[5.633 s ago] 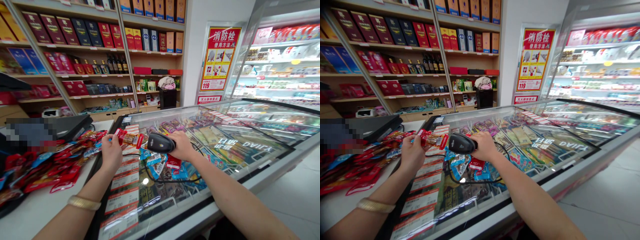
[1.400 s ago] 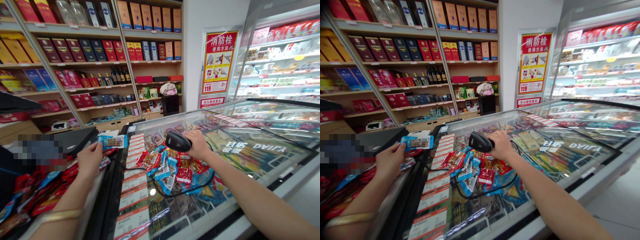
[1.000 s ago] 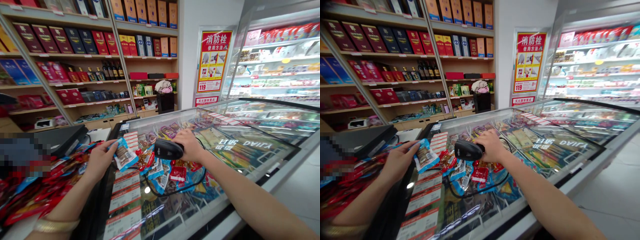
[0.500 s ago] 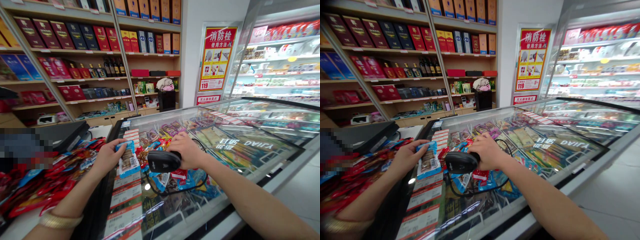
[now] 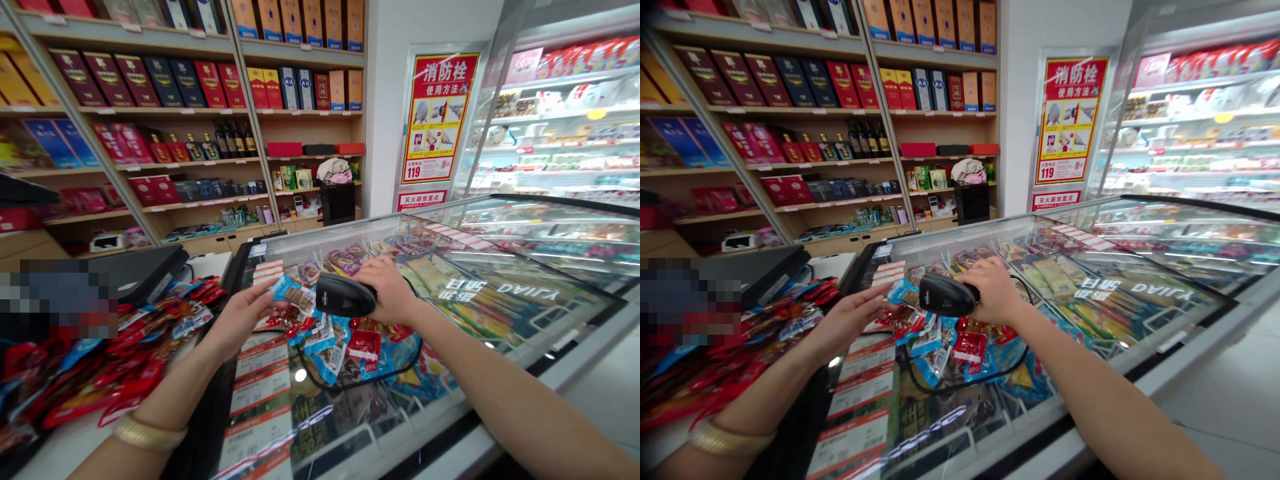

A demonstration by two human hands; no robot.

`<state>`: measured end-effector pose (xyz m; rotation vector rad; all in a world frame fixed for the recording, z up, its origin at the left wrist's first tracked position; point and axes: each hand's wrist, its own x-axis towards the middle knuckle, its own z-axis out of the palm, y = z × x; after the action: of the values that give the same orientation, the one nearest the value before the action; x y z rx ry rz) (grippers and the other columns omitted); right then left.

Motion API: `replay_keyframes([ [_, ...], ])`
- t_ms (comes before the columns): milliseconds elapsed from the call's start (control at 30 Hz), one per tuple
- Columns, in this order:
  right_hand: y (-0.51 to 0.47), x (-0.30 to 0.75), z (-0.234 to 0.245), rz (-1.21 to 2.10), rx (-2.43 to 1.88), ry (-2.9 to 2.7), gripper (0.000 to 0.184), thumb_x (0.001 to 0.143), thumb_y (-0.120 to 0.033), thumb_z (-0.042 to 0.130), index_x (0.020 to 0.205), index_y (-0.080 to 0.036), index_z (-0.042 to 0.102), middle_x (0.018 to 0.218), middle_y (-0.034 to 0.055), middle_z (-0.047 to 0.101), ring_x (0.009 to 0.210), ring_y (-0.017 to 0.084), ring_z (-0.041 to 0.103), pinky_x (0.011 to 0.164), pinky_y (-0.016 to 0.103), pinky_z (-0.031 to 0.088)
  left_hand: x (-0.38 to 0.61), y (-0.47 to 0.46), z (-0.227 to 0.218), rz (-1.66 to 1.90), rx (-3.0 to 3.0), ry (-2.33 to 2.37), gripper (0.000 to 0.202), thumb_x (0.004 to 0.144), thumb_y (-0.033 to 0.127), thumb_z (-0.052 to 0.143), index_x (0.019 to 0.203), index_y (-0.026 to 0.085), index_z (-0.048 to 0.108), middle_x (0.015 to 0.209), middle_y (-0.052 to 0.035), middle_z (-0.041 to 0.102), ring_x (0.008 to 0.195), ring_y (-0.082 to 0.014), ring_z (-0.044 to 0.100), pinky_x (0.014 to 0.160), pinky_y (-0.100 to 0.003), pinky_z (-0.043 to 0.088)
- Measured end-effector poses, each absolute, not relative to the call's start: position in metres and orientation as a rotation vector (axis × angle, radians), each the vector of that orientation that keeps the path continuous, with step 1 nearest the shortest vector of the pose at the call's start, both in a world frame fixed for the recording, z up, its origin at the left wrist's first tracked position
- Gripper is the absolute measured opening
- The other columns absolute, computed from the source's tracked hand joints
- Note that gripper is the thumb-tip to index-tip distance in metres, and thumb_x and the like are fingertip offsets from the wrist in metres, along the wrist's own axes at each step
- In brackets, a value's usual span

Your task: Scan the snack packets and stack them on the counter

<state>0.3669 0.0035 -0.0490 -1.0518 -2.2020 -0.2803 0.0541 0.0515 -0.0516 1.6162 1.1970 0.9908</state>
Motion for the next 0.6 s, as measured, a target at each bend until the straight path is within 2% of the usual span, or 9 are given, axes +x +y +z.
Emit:
replay_keyframes([
  [100,0.009,0.374,-0.054,-0.305,-1.101,-2.153,0.032,0.072,-0.037,0.067,0.099,-0.022,0.073,0.089,0.007,0.074,0.093,0.026,0.058,0.085,0.04,0.032,0.052,0.056,-0.058,0.853,1.978,1.2,0.067,0.079,0.059,0.06,0.132,0.018,0.068,0.117,-0.0138,0.076,0.103,-0.0282,0.07,0.091,-0.044,0.057],
  [167,0.012,0.377,-0.057,-0.328,-1.13,-2.131,0.03,0.072,-0.036,0.067,0.098,-0.022,0.073,0.09,0.0075,0.074,0.094,0.027,0.058,0.085,0.04,0.032,0.043,0.063,-0.059,0.858,2.291,1.351,0.058,0.083,0.054,0.054,0.126,0.019,0.072,0.132,-0.0136,0.07,0.119,-0.0304,0.064,0.104,-0.046,0.051],
  [233,0.015,0.379,-0.06,-0.356,-1.157,-2.114,0.028,0.072,-0.035,0.067,0.097,-0.022,0.073,0.091,0.0078,0.075,0.094,0.027,0.058,0.085,0.04,0.033,0.029,0.07,-0.058,0.828,2.51,1.609,0.051,0.086,0.045,0.048,0.122,0.02,0.074,0.139,-0.0137,0.066,0.13,-0.0325,0.058,0.112,-0.049,0.043],
  [300,0.016,0.38,-0.061,-0.375,-1.178,-2.105,0.028,0.072,-0.035,0.068,0.096,-0.022,0.073,0.091,0.0081,0.075,0.092,0.027,0.058,0.084,0.04,0.033,0.013,0.076,-0.054,0.683,2.586,1.924,0.048,0.088,0.04,0.045,0.12,0.021,0.076,0.142,-0.0139,0.063,0.133,-0.0354,0.055,0.114,-0.053,0.039],
  [400,0.018,0.38,-0.063,-0.392,-1.192,-2.096,0.027,0.073,-0.038,0.07,0.094,-0.022,0.073,0.089,0.0079,0.075,0.09,0.026,0.059,0.082,0.039,0.033,-0.008,0.08,-0.05,0.333,2.51,2.249,0.047,0.089,0.041,0.045,0.12,0.023,0.076,0.148,-0.0142,0.058,0.139,-0.0391,0.048,0.113,-0.057,0.037],
  [500,0.018,0.38,-0.064,-0.398,-1.196,-2.096,0.027,0.072,-0.039,0.072,0.093,-0.022,0.072,0.089,0.0072,0.074,0.089,0.025,0.059,0.082,0.039,0.033,-0.018,0.084,-0.052,0.106,2.398,2.34,0.049,0.09,0.044,0.046,0.122,0.021,0.075,0.15,-0.0172,0.056,0.143,-0.0407,0.043,0.114,-0.06,0.033],
  [600,0.019,0.38,-0.065,-0.402,-1.189,-2.099,0.029,0.07,-0.039,0.073,0.094,-0.023,0.073,0.09,0.007,0.075,0.089,0.025,0.058,0.081,0.038,0.033,-0.02,0.086,-0.058,0.108,2.379,2.354,0.05,0.091,0.044,0.042,0.121,0.02,0.075,0.149,-0.0184,0.057,0.145,-0.041,0.041,0.114,-0.063,0.03],
])
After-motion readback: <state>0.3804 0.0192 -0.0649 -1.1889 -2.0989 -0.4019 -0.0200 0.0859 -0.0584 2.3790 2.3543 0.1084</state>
